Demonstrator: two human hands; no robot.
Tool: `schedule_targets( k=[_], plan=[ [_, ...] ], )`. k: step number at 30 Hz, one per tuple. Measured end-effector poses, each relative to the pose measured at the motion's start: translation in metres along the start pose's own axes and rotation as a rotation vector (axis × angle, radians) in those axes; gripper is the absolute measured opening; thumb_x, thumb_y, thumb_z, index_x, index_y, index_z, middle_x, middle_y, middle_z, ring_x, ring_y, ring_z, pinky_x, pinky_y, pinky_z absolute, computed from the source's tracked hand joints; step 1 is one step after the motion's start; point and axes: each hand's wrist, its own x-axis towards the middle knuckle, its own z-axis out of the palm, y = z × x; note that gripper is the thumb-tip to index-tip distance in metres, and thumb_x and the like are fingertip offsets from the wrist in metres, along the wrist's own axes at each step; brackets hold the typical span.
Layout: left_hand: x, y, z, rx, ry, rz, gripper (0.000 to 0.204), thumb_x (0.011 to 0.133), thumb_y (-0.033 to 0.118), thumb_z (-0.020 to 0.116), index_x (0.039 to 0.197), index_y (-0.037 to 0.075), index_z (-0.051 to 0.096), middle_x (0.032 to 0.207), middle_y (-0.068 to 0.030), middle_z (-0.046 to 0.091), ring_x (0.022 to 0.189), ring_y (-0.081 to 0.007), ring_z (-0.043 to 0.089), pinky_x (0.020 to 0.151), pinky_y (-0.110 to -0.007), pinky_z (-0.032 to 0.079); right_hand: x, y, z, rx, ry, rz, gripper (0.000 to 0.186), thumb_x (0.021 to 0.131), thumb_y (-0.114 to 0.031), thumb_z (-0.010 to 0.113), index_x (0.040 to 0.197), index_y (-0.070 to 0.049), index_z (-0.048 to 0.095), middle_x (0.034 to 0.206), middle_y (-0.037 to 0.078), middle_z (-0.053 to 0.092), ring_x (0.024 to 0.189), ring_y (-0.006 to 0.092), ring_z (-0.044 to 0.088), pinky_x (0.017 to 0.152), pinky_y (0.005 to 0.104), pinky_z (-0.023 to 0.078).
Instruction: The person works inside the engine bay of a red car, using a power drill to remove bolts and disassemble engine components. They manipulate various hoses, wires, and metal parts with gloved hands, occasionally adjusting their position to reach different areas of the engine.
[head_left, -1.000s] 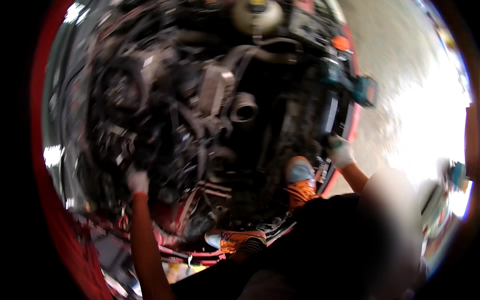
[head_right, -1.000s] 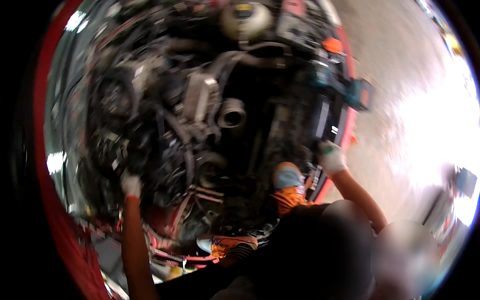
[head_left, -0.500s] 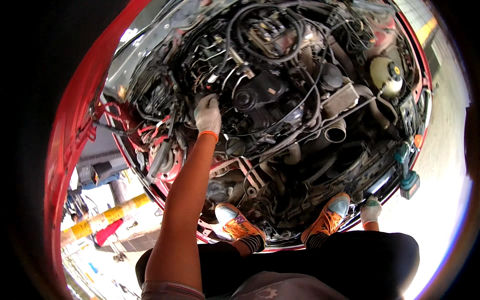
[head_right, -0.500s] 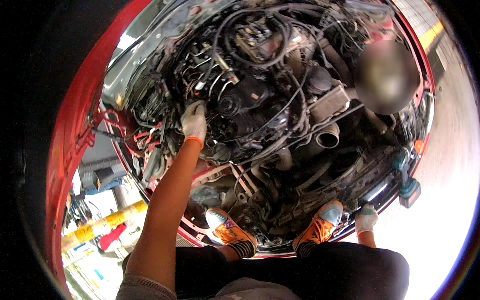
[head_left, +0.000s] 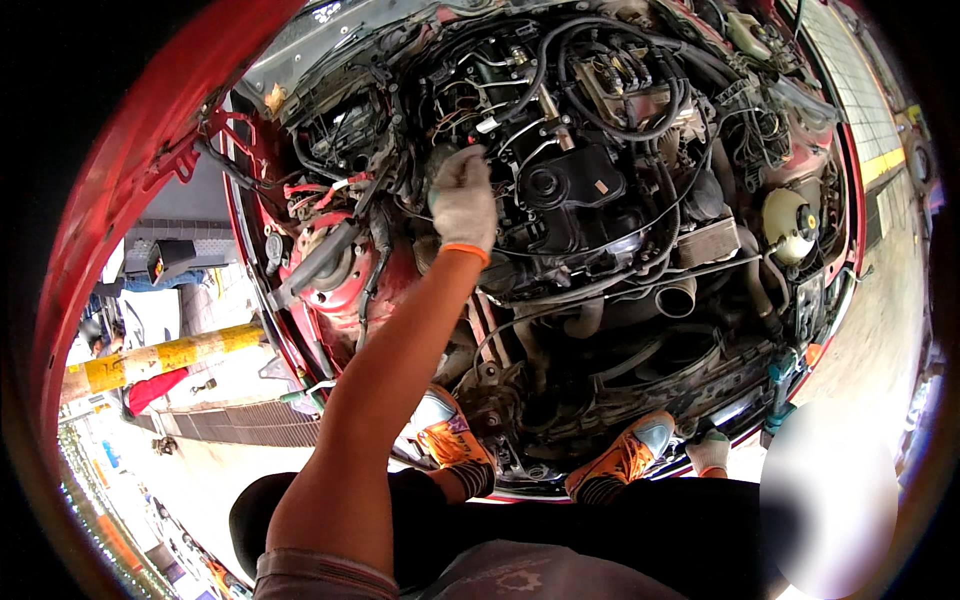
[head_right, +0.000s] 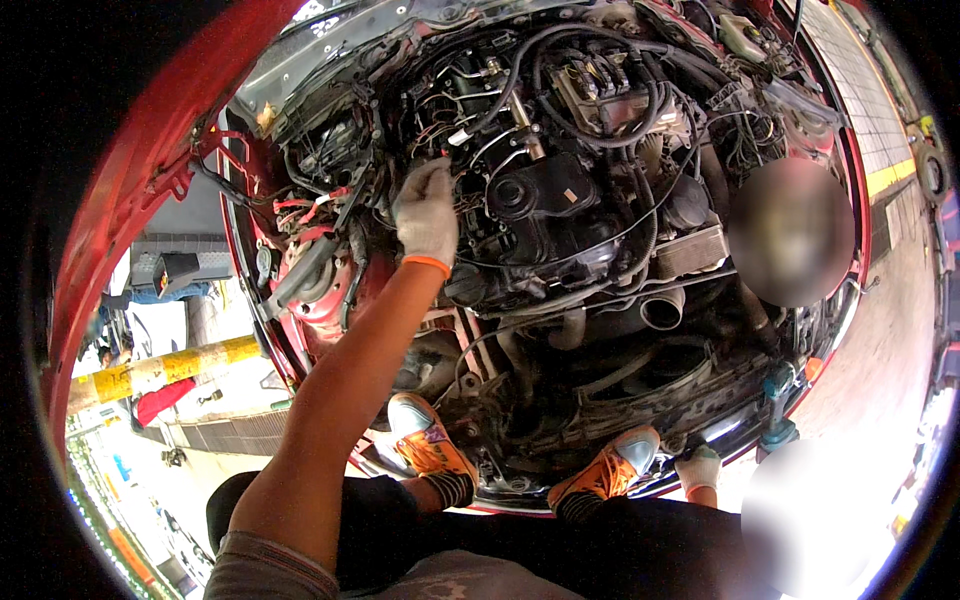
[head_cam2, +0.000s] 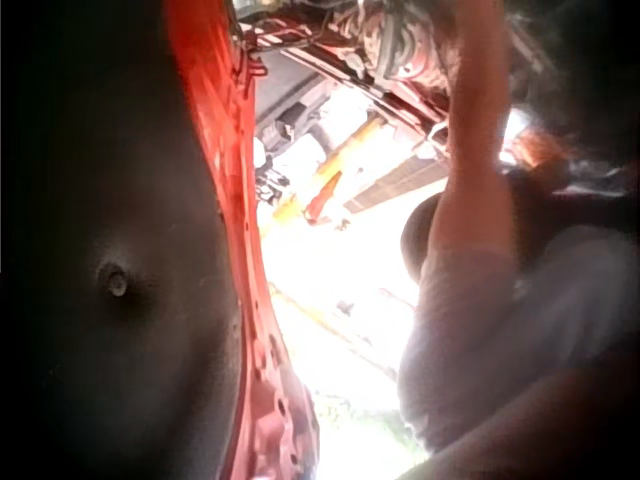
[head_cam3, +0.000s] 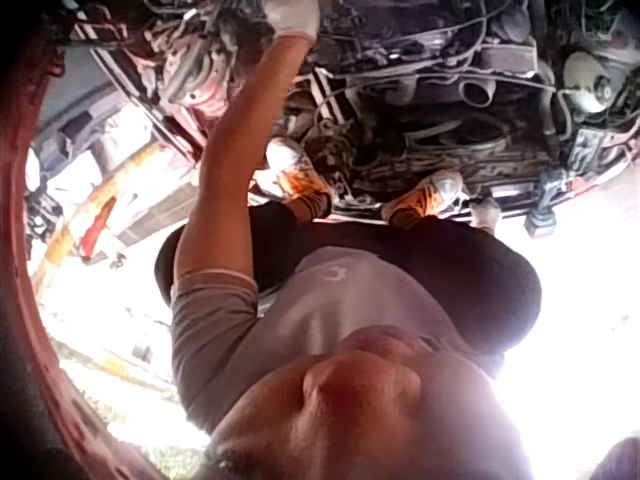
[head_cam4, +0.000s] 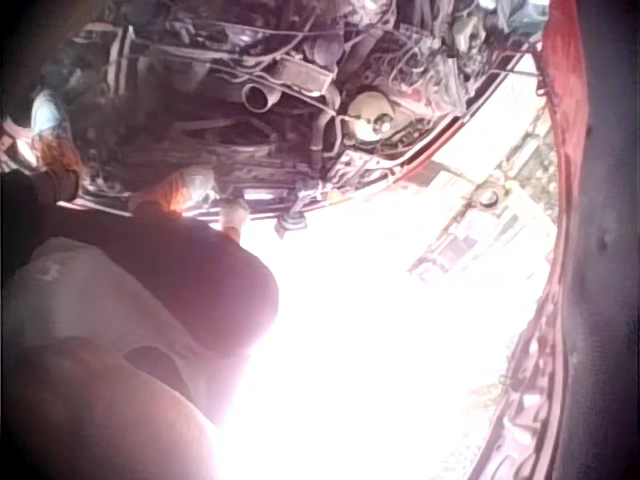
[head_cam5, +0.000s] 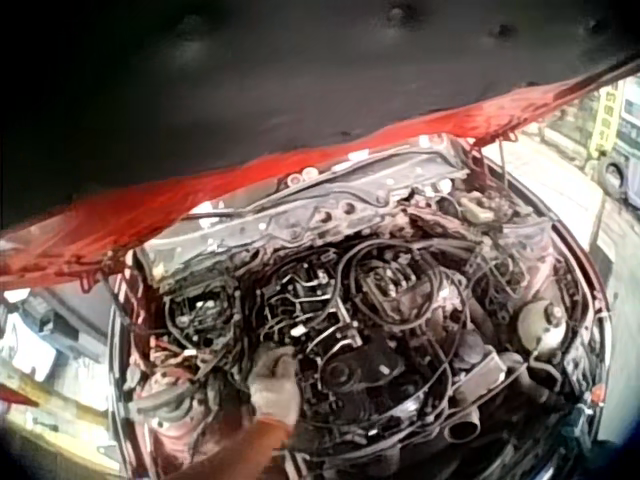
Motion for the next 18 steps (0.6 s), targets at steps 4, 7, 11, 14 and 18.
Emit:
schedule_targets(
  k=[4, 7, 11, 14, 18],
  plan=[
    [-0.06, 0.044, 0.037, -0.068, -0.203, 0.178, 0.018, 0.104, 0.02, 0.065, 0.114, 0.008, 0.074, 0.103, -0.0063, 0.076, 0.091, -0.0162, 0.071, 0.082, -0.031, 0.058, -0.005, -0.014, -0.038, 0.278, -0.037, 0.019, 0.023, 0.073, -0.018, 0.08, 0.093, -0.007, 0.076, 0.084, 0.017, 0.077, 0.082, 0.033, 0.076, 0.078, 0.0419, 0.061],
    [-0.135, 0.075, 0.062, -0.098, -0.502, 0.295, 0.02, 0.106, 0.021, 0.062, 0.119, 0.01, 0.071, 0.099, -0.0063, 0.075, 0.09, -0.0157, 0.073, 0.078, -0.028, 0.06, -0.013, -0.012, -0.062, 0.759, -0.013, 0.249, 0.017, 0.082, -0.012, 0.074, 0.096, -0.003, 0.073, 0.081, 0.013, 0.075, 0.074, 0.0232, 0.072, 0.068, 0.0356, 0.056],
    [-0.219, 0.082, 0.086, -0.034, -1.27, -0.14, 0.04, 0.108, 0.042, 0.054, 0.12, 0.008, 0.069, 0.099, -0.0108, 0.075, 0.093, -0.022, 0.075, 0.08, -0.037, 0.06, -0.009, -0.035, -0.104, 1.308, 0.074, 0.145, 0.011, 0.095, -0.008, 0.067, 0.1, 0.001, 0.068, 0.083, 0.006, 0.071, 0.066, 0.0107, 0.061, 0.057, 0.0248, 0.046],
    [-0.236, 0.096, 0.096, 0.117, -1.43, -0.381, 0.043, 0.103, 0.042, 0.06, 0.12, 0.004, 0.07, 0.104, -0.0174, 0.076, 0.095, -0.0287, 0.075, 0.087, -0.042, 0.057, -0.003, -0.139, -0.185, 1.209, 0.056, -0.011, 0.012, 0.093, -0.005, 0.069, 0.102, 0.003, 0.069, 0.089, 0.005, 0.072, 0.075, 0.0103, 0.064, 0.067, 0.0259, 0.052],
    [-0.23, 0.096, 0.096, 0.023, -1.165, -0.491, 0.046, 0.095, 0.043, 0.068, 0.112, 0.001, 0.075, 0.1, -0.0182, 0.077, 0.095, -0.0303, 0.075, 0.086, -0.041, 0.056, 0.024, -0.202, -0.217, 0.985, 0.121, -0.241, 0.019, 0.087, 0.003, 0.072, 0.106, 0.004, 0.07, 0.094, 0.007, 0.075, 0.086, 0.0115, 0.067, 0.078, 0.0276, 0.056]
  ],
)
